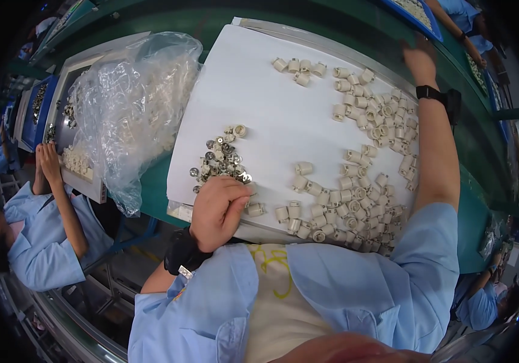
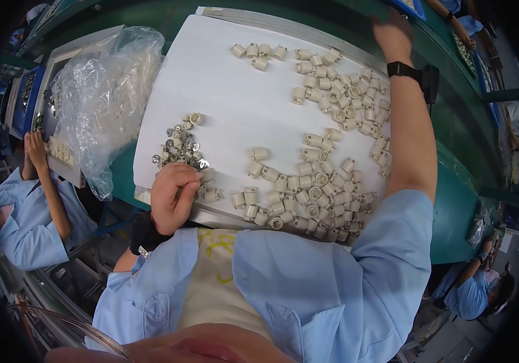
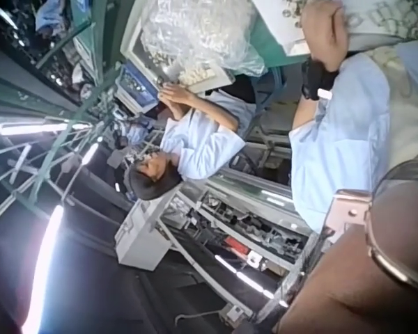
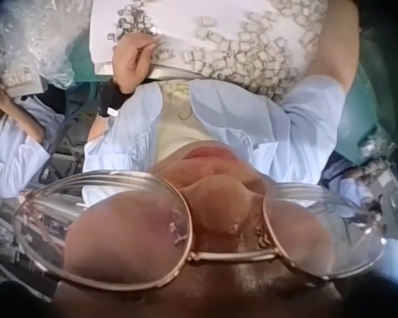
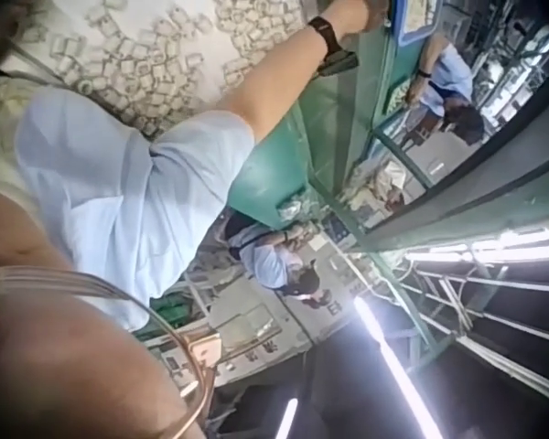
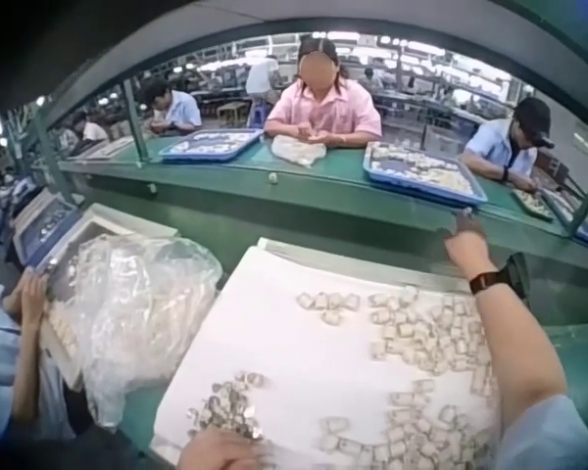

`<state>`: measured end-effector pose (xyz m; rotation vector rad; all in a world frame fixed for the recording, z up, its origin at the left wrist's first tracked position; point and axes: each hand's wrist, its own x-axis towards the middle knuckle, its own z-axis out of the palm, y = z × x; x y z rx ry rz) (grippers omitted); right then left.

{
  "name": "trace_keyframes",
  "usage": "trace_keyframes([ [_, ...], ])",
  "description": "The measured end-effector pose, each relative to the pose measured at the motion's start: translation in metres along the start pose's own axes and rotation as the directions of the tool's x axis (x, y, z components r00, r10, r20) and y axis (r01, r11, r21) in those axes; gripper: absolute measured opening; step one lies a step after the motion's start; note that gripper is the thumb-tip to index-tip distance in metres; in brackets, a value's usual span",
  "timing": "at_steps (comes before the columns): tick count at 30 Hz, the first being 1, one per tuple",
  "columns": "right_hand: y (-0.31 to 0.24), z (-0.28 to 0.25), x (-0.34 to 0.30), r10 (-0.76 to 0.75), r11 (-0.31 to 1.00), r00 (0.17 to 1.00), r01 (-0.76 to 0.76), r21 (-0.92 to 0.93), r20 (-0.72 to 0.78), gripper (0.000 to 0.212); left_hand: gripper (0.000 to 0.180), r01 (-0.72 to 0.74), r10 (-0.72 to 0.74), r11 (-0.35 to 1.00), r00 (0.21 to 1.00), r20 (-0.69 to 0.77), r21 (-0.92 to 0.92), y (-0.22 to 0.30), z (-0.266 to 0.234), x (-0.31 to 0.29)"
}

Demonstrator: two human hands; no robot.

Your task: Assembling small electronic components by inserting metal pins into plastic housings.

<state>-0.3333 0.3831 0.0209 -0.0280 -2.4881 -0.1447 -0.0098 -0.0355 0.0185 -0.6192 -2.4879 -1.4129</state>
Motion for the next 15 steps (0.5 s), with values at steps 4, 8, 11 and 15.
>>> trace_keyframes([
  [4, -0.128, -0.080, -0.043, -0.471, 0.567, 0.854, 0.104, 0.817, 0.219, 0.031, 0.014, -0.025, 0.028, 0.999, 0.997, -0.071, 0.045, 0.001, 0.003, -0.011],
  [8, -0.178, -0.100, -0.096, -0.641, 0.586, 0.749, 0.337, 0.737, 0.167, 0.028, 0.014, -0.101, 0.105, 0.994, 0.990, -0.089, 0.053, -0.001, 0.005, -0.013],
  [11, -0.191, -0.104, -0.113, -0.673, 0.653, 0.709, 0.438, 0.618, 0.210, 0.028, 0.012, -0.115, 0.121, 0.992, 0.983, -0.141, 0.050, -0.001, 0.006, -0.014],
  [15, -0.191, -0.145, -0.122, -0.555, 0.667, 0.683, 0.025, 0.744, 0.475, 0.031, 0.013, 0.043, -0.054, 0.995, 0.991, -0.121, -0.088, 0.012, 0.005, -0.024],
])
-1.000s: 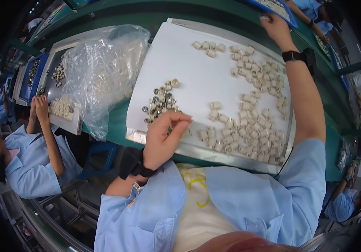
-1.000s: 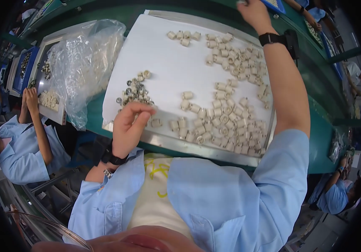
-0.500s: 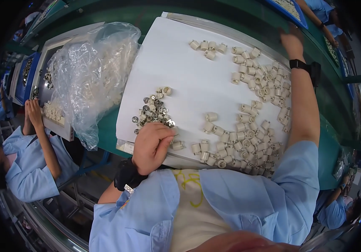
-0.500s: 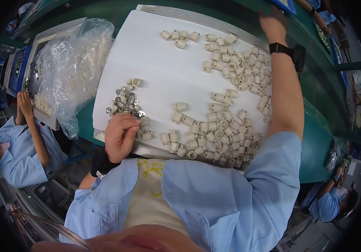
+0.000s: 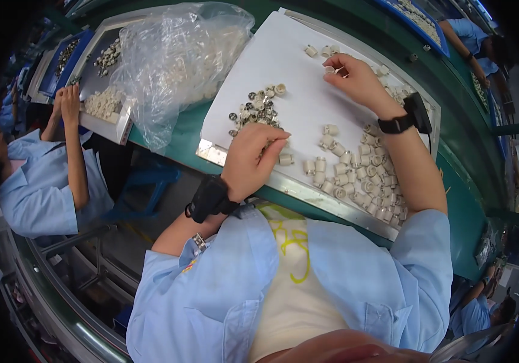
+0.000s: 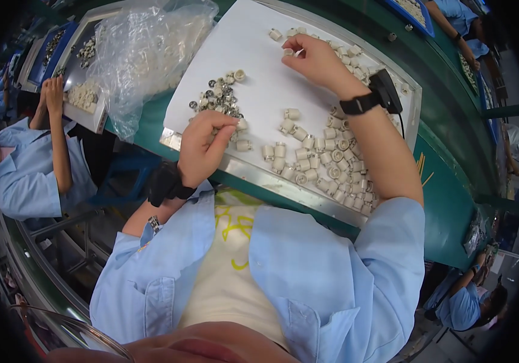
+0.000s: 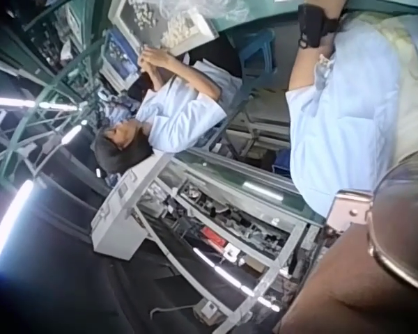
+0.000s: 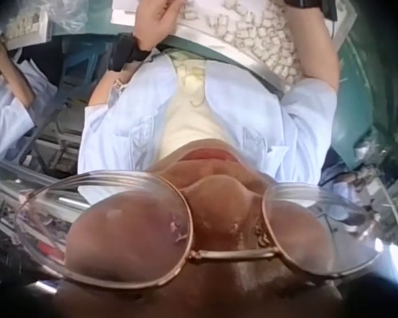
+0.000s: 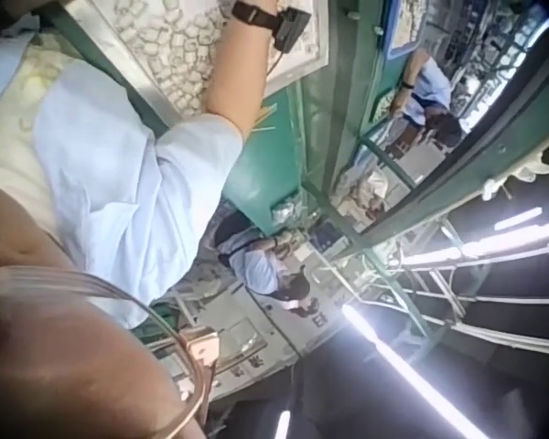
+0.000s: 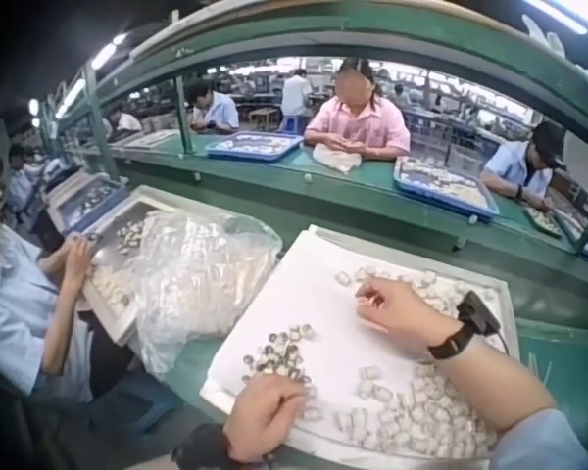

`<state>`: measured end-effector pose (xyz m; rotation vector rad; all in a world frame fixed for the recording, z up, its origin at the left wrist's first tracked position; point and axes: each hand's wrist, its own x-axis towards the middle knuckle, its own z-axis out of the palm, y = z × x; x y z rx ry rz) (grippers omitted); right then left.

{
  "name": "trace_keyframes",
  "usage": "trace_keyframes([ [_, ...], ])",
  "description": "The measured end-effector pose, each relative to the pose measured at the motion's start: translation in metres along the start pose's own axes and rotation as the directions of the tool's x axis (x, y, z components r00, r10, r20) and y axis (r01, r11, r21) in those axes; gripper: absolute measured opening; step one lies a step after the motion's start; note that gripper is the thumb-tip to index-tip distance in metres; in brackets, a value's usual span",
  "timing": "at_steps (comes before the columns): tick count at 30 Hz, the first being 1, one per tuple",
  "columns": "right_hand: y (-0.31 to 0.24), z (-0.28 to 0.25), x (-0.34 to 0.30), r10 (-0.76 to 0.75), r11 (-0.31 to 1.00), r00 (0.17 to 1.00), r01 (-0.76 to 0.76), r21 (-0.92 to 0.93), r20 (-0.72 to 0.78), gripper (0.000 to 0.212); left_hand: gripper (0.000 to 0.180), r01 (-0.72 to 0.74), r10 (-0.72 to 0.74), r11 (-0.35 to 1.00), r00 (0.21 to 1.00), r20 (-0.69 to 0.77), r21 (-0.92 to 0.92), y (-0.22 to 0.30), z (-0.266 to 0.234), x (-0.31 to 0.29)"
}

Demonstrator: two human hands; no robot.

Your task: Assembling small electronic components by inserting metal pins into plastic housings.

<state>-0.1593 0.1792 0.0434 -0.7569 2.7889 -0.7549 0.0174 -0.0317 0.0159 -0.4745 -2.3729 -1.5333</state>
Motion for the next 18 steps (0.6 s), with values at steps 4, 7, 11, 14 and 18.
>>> trace_keyframes([
  [4, -0.065, 0.003, -0.065, -0.208, 0.730, 0.975, 0.102, 0.675, 0.078, 0.027, 0.020, 0.306, -0.306, 0.735, 0.946, 0.107, -0.606, 0.020, 0.012, -0.004],
  [7, -0.096, 0.018, -0.095, -0.467, 0.812, 0.881, 0.462, 0.357, -0.077, 0.023, 0.025, 0.370, -0.369, 0.453, 0.906, 0.208, -0.811, 0.024, 0.012, -0.011],
  [11, -0.106, 0.029, -0.103, -0.545, 0.814, 0.809, 0.573, 0.095, -0.219, 0.022, 0.028, 0.373, -0.365, 0.420, 0.904, 0.223, -0.827, 0.017, 0.007, -0.021],
  [14, -0.096, 0.035, -0.081, -0.437, 0.864, 0.882, 0.466, 0.189, -0.176, 0.024, 0.026, 0.380, -0.388, 0.458, 0.899, 0.204, -0.804, 0.008, -0.003, -0.031],
  [18, -0.085, 0.056, -0.042, -0.211, 0.963, 0.974, 0.221, 0.155, -0.079, 0.026, 0.023, 0.366, -0.447, 0.468, 0.883, 0.142, -0.804, 0.011, -0.012, -0.039],
])
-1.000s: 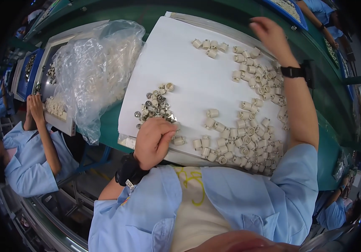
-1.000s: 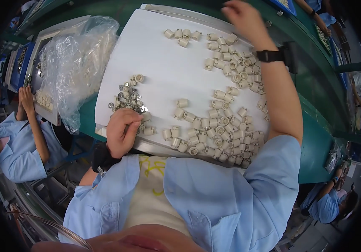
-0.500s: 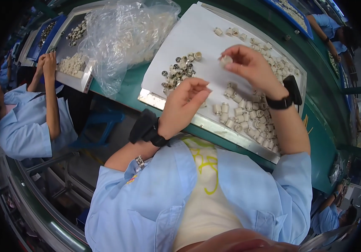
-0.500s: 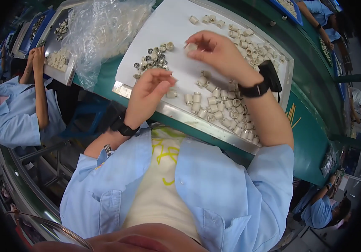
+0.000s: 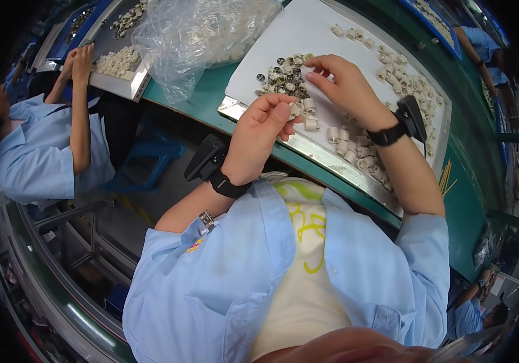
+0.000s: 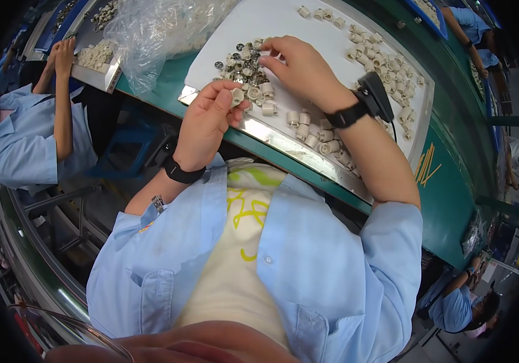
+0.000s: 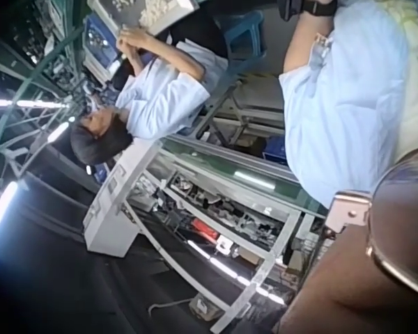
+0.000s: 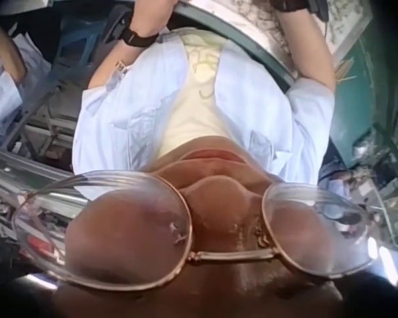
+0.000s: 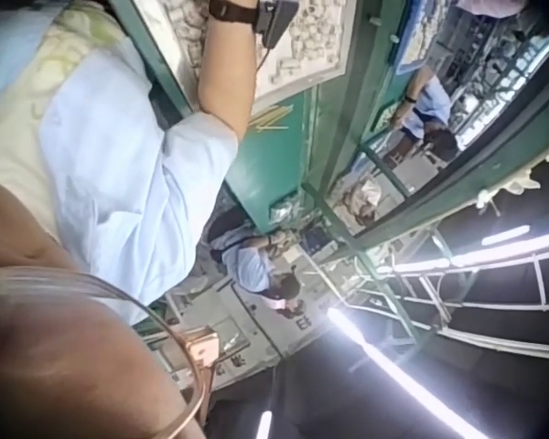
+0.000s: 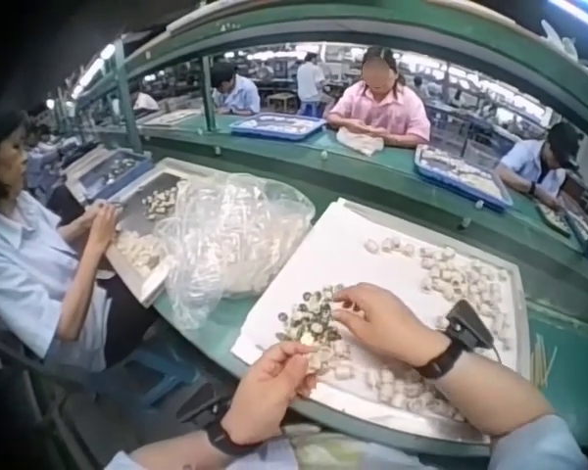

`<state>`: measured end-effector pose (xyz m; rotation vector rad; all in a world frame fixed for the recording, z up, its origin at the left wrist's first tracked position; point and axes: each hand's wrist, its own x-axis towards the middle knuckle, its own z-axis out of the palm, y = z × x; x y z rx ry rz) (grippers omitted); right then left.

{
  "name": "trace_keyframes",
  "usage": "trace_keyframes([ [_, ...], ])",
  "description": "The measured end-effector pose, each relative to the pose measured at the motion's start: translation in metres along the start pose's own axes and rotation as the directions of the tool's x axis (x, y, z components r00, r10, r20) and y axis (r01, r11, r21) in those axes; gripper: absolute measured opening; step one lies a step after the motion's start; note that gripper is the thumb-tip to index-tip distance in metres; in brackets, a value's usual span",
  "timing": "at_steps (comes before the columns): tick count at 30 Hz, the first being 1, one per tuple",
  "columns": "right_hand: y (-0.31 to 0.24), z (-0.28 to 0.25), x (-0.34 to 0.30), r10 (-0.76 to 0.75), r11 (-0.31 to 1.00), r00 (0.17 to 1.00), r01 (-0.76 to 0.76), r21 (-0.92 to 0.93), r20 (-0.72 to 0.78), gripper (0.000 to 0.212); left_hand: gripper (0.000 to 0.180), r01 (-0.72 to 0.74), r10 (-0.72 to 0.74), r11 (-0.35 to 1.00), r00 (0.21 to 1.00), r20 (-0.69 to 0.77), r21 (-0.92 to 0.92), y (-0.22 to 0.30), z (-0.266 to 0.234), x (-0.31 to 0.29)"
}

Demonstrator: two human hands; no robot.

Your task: Assembling small electronic components by inserting metal pins into plastic housings.

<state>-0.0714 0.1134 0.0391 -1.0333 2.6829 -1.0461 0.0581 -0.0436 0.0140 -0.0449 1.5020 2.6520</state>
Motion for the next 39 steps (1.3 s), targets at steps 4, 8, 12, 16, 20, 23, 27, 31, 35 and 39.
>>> trace_keyframes([
  [4, 0.026, 0.029, 0.018, -0.268, 0.945, 0.963, 0.260, -0.200, -0.012, 0.024, 0.023, -0.003, 0.002, 1.000, 0.999, -0.055, -0.008, 0.004, 0.001, -0.007],
  [8, 0.015, 0.019, 0.020, -0.136, 0.961, 0.987, 0.152, -0.229, 0.084, 0.022, 0.023, 0.020, -0.019, 1.000, 0.996, -0.088, 0.012, 0.006, -0.006, -0.013],
  [12, 0.012, 0.011, 0.013, -0.048, 0.999, 0.998, 0.048, -0.024, -0.026, 0.020, 0.024, 0.020, -0.018, 1.000, 0.996, -0.089, 0.016, 0.004, -0.010, -0.013],
  [16, 0.003, -0.004, 0.003, 0.085, 0.975, 0.996, -0.081, 0.205, -0.012, 0.017, 0.024, -0.005, 0.007, 0.999, 0.999, -0.037, 0.047, 0.002, -0.010, -0.006],
  [20, -0.008, -0.018, -0.013, 0.160, 0.686, 0.977, -0.212, 0.696, 0.140, 0.017, 0.023, 0.068, -0.066, 0.994, 0.998, -0.018, 0.081, 0.015, 0.001, -0.001],
  [23, -0.016, -0.023, -0.030, 0.135, 0.587, 0.980, -0.196, 0.785, 0.145, 0.021, 0.023, 0.069, -0.074, 0.993, 0.996, 0.051, 0.101, 0.019, 0.008, 0.005],
  [27, -0.030, -0.028, -0.050, 0.148, 0.629, 0.980, -0.196, 0.752, 0.131, 0.025, 0.021, -0.017, 0.007, 0.986, 0.998, 0.060, 0.165, 0.020, 0.022, 0.012],
  [31, -0.044, -0.023, -0.065, 0.154, 0.653, 0.985, -0.156, 0.741, 0.072, 0.028, 0.021, -0.154, 0.134, 0.961, 0.986, 0.100, 0.230, 0.004, 0.029, 0.020],
  [35, -0.046, -0.021, -0.071, 0.131, 0.714, 0.991, -0.114, 0.691, 0.028, 0.029, 0.021, -0.195, 0.173, 0.953, 0.979, 0.111, 0.230, -0.001, 0.033, 0.023],
  [39, -0.049, -0.026, -0.076, 0.118, 0.877, 0.991, -0.075, 0.475, -0.060, 0.029, 0.021, -0.073, 0.059, 0.986, 0.994, 0.093, 0.151, 0.005, 0.040, 0.020],
])
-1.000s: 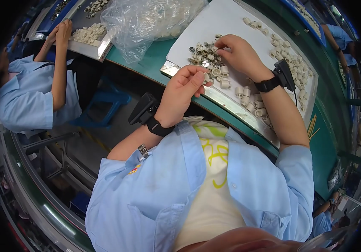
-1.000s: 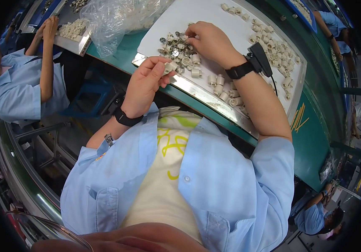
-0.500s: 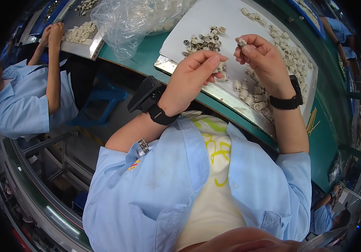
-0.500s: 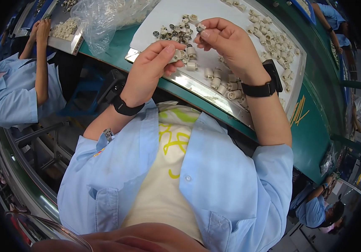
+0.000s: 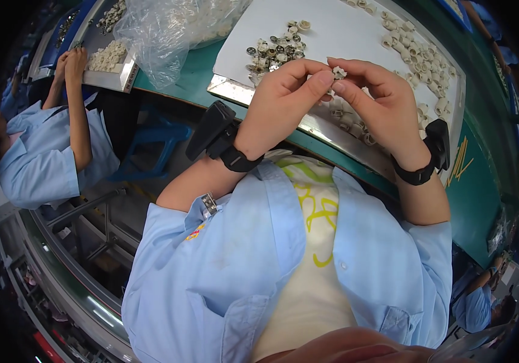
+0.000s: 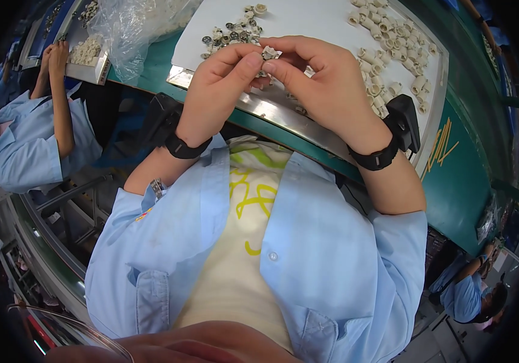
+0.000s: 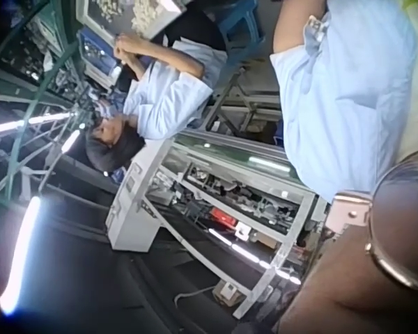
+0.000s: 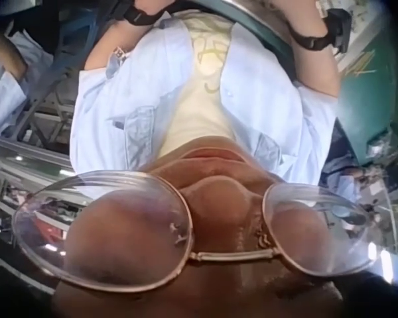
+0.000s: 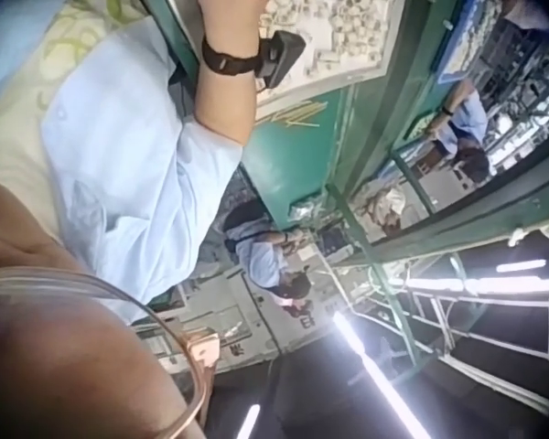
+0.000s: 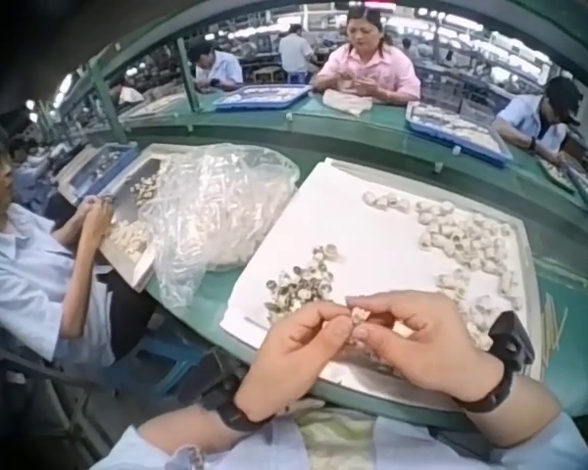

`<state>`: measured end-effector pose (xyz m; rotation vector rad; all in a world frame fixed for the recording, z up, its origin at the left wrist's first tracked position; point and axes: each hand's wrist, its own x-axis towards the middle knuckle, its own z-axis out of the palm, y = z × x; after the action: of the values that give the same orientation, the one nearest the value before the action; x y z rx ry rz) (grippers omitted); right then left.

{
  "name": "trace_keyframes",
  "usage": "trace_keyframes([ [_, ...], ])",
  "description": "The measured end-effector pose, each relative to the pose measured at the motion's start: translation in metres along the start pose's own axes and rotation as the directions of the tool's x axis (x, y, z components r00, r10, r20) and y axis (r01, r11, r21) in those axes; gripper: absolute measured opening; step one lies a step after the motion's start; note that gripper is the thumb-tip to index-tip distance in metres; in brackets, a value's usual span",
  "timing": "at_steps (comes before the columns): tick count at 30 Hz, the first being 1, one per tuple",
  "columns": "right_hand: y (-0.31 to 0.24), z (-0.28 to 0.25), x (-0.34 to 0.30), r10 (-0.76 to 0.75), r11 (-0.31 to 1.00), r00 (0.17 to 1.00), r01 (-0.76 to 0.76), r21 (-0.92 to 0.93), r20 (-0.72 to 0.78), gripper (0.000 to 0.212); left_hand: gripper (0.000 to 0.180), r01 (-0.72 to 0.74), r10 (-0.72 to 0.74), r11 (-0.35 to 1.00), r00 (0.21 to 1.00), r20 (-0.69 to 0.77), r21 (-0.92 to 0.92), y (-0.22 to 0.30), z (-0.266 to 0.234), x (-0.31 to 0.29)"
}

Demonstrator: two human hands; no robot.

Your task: Assembling small electronic components by inserting metal pins into plastic housings.

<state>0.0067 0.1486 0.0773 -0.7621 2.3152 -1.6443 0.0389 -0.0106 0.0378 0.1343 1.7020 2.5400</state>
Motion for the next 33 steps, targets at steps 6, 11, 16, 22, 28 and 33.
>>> trace_keyframes([
  [6, 0.001, 0.000, -0.004, -0.248, 0.893, 0.969, 0.225, -0.391, -0.011, 0.029, 0.021, 0.082, -0.083, 0.996, 0.996, 0.027, 0.037, 0.003, -0.001, -0.002],
  [11, -0.004, 0.005, -0.006, -0.297, 0.856, 0.951, 0.222, -0.468, -0.091, 0.023, 0.021, 0.121, -0.121, 0.993, 0.993, 0.000, 0.001, 0.004, -0.003, -0.003],
  [16, -0.001, 0.003, -0.003, -0.546, 0.638, 0.837, 0.399, -0.658, -0.022, 0.016, 0.021, 0.126, -0.126, 0.991, 0.992, -0.005, -0.034, 0.006, -0.004, -0.005],
  [22, -0.005, 0.002, -0.003, -0.635, 0.531, 0.769, 0.499, -0.685, 0.068, 0.018, 0.021, 0.132, -0.133, 0.991, 0.990, 0.041, 0.037, 0.013, -0.008, -0.004],
  [28, -0.009, 0.001, 0.003, -0.396, 0.820, 0.916, 0.382, -0.425, 0.059, 0.023, 0.022, 0.178, -0.194, 0.977, 0.969, 0.152, 0.116, 0.020, -0.014, -0.005],
  [33, -0.003, -0.008, -0.002, -0.340, 0.869, 0.936, 0.350, -0.350, 0.091, 0.022, 0.022, 0.173, -0.185, 0.979, 0.976, 0.117, 0.106, 0.017, -0.012, -0.008],
])
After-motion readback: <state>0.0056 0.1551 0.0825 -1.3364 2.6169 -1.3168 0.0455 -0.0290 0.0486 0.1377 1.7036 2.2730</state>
